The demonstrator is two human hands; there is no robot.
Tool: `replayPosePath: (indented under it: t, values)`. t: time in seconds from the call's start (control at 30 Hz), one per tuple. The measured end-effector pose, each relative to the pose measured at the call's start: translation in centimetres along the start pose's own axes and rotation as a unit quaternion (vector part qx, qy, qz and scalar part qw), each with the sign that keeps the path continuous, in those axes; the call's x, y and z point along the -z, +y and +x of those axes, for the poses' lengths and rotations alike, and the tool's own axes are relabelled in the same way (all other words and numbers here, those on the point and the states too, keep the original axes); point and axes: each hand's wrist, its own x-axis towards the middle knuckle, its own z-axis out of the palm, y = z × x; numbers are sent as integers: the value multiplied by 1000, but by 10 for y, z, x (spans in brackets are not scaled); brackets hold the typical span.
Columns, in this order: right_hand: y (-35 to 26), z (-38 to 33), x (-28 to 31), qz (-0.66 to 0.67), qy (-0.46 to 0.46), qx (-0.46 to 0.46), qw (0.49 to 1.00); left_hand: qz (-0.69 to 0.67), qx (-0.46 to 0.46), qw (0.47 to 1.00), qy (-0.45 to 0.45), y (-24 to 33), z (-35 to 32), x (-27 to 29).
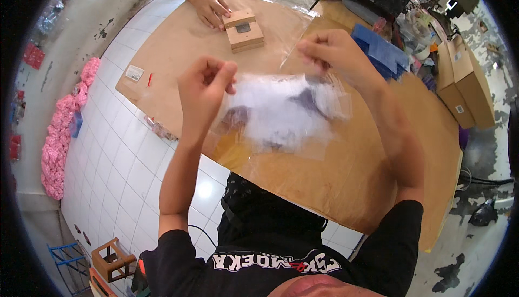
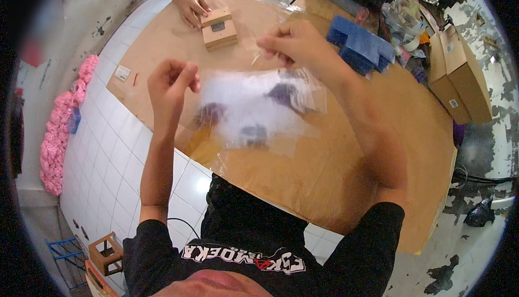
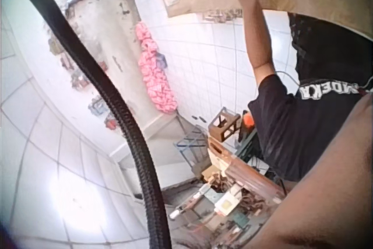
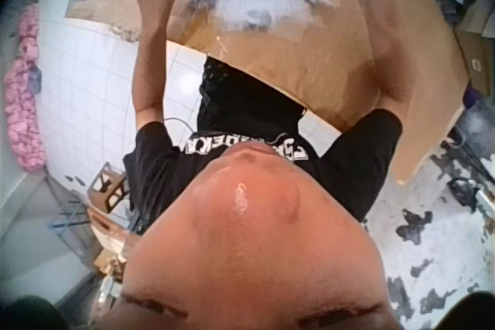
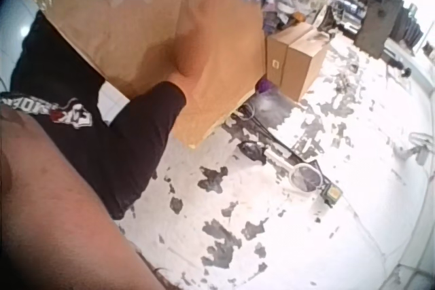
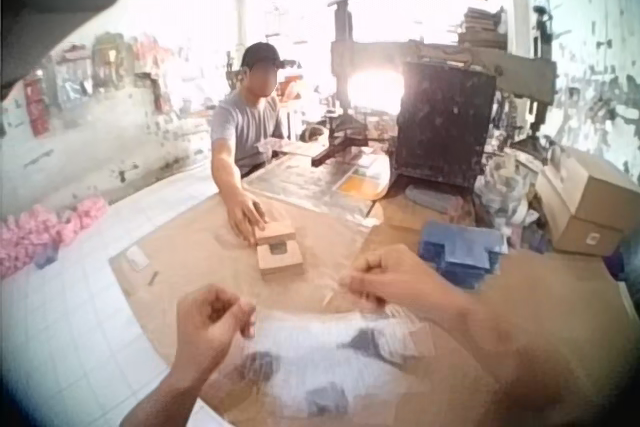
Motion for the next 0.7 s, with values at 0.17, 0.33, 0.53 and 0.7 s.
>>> replayPosePath:
  t: [0.17, 0.33, 0.53, 0.7]
  values:
    - [12, 63, -5, 76, 47, -71, 993, 113, 74, 990, -45, -15, 69, 10]
    - [28, 111, -10, 78, 31, -149, 985, 146, 200, 960, -130, -38, 117, 25]
    - [46, 142, -20, 94, 54, -148, 983, 148, 289, 932, -164, -60, 138, 31]
    - [53, 154, -27, 61, 86, -132, 986, 27, 323, 937, -133, -86, 143, 41]
